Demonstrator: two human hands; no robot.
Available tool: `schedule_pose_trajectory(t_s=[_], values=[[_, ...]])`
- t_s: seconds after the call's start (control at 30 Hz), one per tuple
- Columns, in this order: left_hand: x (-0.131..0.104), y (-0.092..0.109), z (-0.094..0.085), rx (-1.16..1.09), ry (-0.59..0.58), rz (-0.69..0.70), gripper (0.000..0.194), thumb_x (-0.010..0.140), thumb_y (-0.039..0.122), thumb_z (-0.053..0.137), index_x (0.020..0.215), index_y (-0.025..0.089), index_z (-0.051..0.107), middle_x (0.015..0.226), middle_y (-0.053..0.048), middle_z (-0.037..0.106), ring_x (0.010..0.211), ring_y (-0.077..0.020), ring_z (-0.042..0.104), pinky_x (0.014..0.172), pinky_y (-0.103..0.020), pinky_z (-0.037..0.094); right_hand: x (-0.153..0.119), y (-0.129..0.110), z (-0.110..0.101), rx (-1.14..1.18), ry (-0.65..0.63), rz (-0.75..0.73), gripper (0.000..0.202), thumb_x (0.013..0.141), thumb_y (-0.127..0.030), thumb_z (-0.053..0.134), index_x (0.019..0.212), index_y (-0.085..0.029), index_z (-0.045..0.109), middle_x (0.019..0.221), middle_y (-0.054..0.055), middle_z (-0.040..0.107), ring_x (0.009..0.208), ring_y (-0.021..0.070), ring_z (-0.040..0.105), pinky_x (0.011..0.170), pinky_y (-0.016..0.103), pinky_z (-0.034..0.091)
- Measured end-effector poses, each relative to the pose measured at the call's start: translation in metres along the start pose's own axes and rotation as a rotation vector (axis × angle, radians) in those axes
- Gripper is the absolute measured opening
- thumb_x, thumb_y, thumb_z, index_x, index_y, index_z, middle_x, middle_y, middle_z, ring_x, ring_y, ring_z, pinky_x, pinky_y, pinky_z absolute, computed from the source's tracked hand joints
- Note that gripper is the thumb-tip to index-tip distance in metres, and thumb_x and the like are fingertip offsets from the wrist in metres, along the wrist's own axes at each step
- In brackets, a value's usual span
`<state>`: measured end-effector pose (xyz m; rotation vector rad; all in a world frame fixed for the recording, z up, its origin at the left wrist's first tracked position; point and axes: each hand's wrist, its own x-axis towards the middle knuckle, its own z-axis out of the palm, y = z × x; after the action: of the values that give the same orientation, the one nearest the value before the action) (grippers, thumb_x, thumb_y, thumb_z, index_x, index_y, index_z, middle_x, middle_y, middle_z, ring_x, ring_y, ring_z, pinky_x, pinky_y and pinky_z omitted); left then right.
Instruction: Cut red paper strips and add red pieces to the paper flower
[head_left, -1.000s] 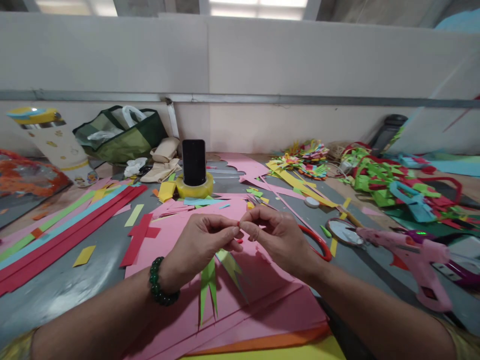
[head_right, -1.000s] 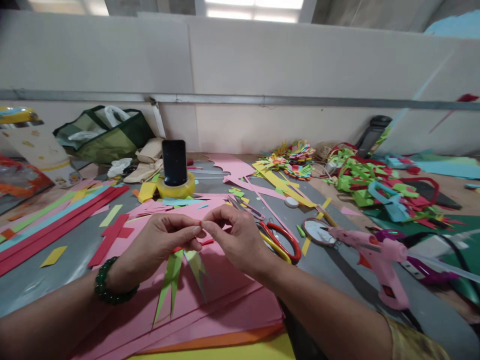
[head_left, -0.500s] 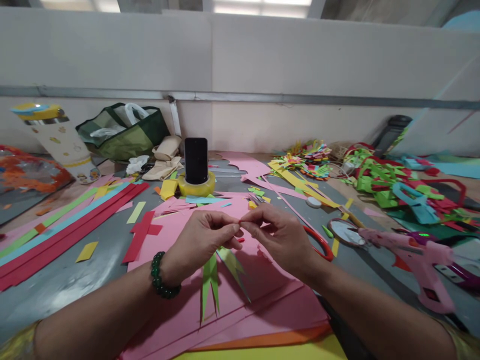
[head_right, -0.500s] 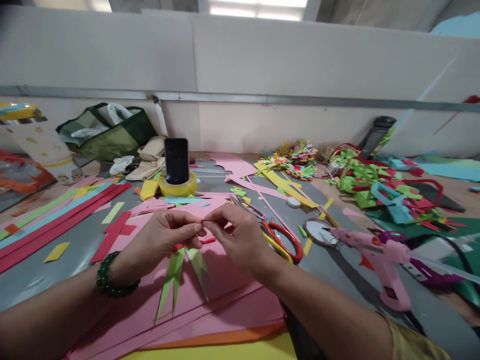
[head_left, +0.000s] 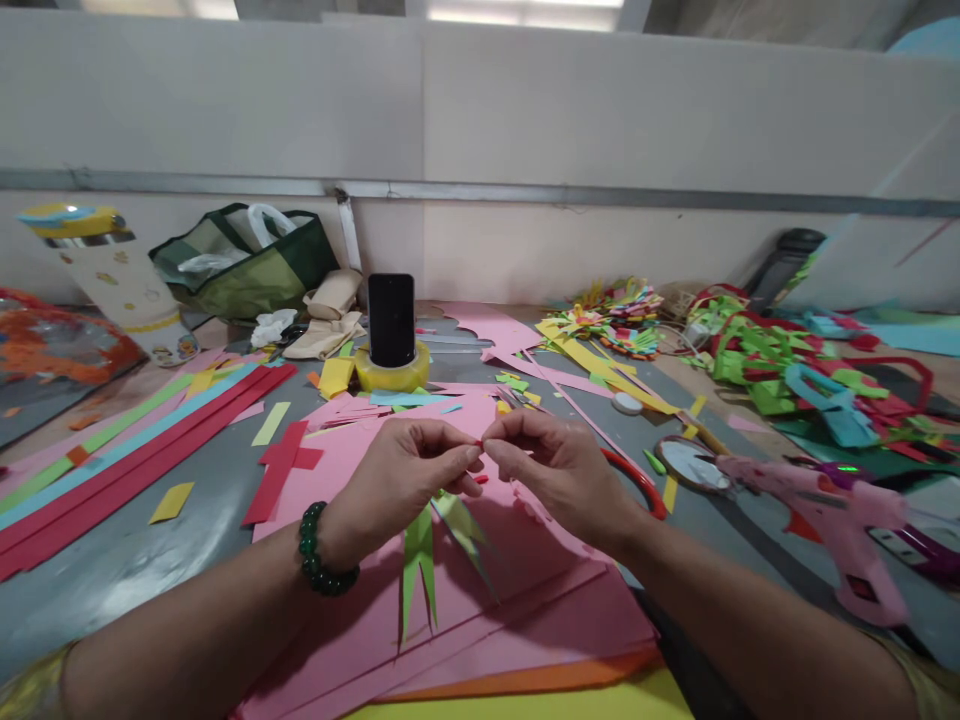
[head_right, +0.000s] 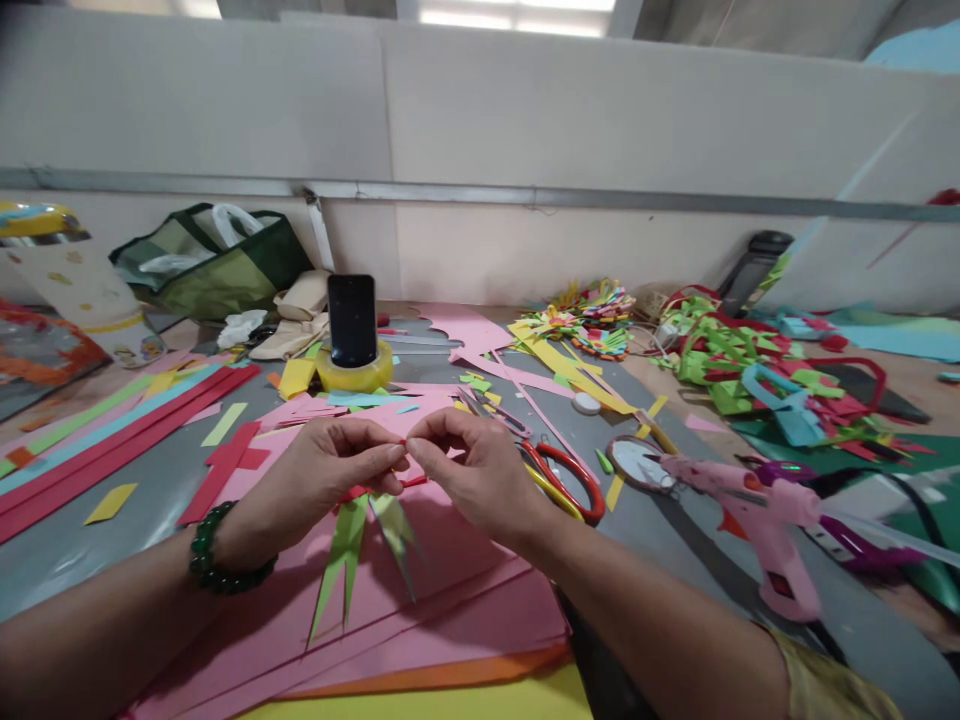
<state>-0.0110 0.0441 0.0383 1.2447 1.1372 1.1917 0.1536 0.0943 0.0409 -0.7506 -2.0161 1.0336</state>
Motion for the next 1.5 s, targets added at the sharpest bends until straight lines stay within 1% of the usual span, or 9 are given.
schedule_pose_trajectory(t_s=[0.17,0.27,0.4,0.57,0.93,1.2,1.3,1.4,1.5], values=[[0.0,0.0013,0.0018,0.044,-0.019,0.033,0.01,0.076,0.022,0.068,0.074,0.011,0.068,0.066,-0.001,0.066,0.058,-0.0102,0.064,0.055,-0.017,0.048,-0.001,0.0001,-0.0005,-0.109,-0.016,-0.044,0.021,0.087,-0.031,0.055,0.072,-0.017,0.057,0.067,-0.001,0.054,0.062,0.01,0.048,0.054,0.022,0.04],[-0.0003,0.0018,0.0017,-0.026,-0.036,0.019,0.01,0.076,0.022,0.069,0.077,0.012,0.068,0.068,0.0,0.067,0.06,-0.0094,0.064,0.058,-0.017,0.05,-0.0006,0.0025,0.0002,0.026,-0.032,-0.005,0.022,0.088,-0.034,0.053,0.073,-0.018,0.055,0.068,-0.002,0.051,0.062,0.0102,0.048,0.056,0.023,0.044],[0.0003,0.0016,0.001,-0.069,-0.004,0.03,0.01,0.077,0.023,0.067,0.075,0.012,0.067,0.066,0.0,0.066,0.06,-0.0093,0.064,0.058,-0.017,0.05,0.0004,0.0064,0.002,0.233,-0.056,0.091,0.025,0.086,-0.04,0.057,0.075,-0.018,0.055,0.069,-0.003,0.05,0.061,0.0097,0.05,0.058,0.024,0.048],[0.0007,0.0018,0.0003,-0.082,-0.005,0.034,0.011,0.075,0.023,0.07,0.077,0.013,0.068,0.069,-0.001,0.067,0.061,-0.0093,0.064,0.059,-0.017,0.05,0.0009,0.007,0.0052,0.298,-0.041,0.12,0.027,0.084,-0.042,0.059,0.073,-0.018,0.055,0.067,-0.004,0.049,0.061,0.009,0.05,0.059,0.023,0.047],[0.0,0.0016,0.0012,0.042,0.039,0.106,0.012,0.077,0.024,0.066,0.074,0.012,0.065,0.065,-0.002,0.067,0.06,-0.011,0.063,0.057,-0.019,0.05,0.0005,0.0048,0.0071,0.241,-0.029,0.054,0.025,0.089,-0.036,0.055,0.071,-0.018,0.054,0.066,-0.004,0.05,0.06,0.0085,0.051,0.057,0.021,0.044],[-0.0023,0.003,0.0017,0.093,0.03,0.102,0.009,0.075,0.02,0.066,0.072,0.012,0.065,0.067,-0.001,0.064,0.059,-0.0107,0.063,0.055,-0.019,0.049,-0.0014,0.0027,0.002,-0.034,0.003,-0.09,0.016,0.088,-0.029,0.056,0.076,-0.018,0.056,0.072,-0.001,0.053,0.065,0.0108,0.049,0.056,0.023,0.04],[-0.0025,0.0006,0.0018,0.07,-0.024,0.094,0.009,0.075,0.02,0.067,0.073,0.012,0.064,0.068,0.0,0.063,0.059,-0.0098,0.061,0.056,-0.02,0.049,-0.003,0.0025,0.0018,-0.142,0.025,-0.17,0.017,0.089,-0.025,0.053,0.074,-0.018,0.054,0.071,-0.001,0.053,0.065,0.0107,0.048,0.058,0.023,0.038],[-0.0019,-0.0006,0.002,-0.02,-0.096,0.067,0.012,0.077,0.024,0.068,0.078,0.013,0.063,0.074,0.0,0.063,0.063,-0.0087,0.06,0.06,-0.019,0.049,-0.0039,0.0031,0.004,-0.113,0.049,-0.179,0.017,0.09,-0.025,0.051,0.073,-0.019,0.053,0.07,-0.002,0.052,0.064,0.0107,0.047,0.058,0.024,0.038],[-0.0013,-0.0003,0.0031,-0.097,-0.078,0.047,0.015,0.078,0.028,0.068,0.078,0.014,0.061,0.073,0.002,0.061,0.062,-0.0075,0.06,0.06,-0.018,0.049,-0.0033,0.0048,0.0069,0.002,0.068,-0.103,0.019,0.089,-0.029,0.052,0.073,-0.018,0.054,0.068,-0.003,0.05,0.063,0.0107,0.045,0.057,0.024,0.038]])
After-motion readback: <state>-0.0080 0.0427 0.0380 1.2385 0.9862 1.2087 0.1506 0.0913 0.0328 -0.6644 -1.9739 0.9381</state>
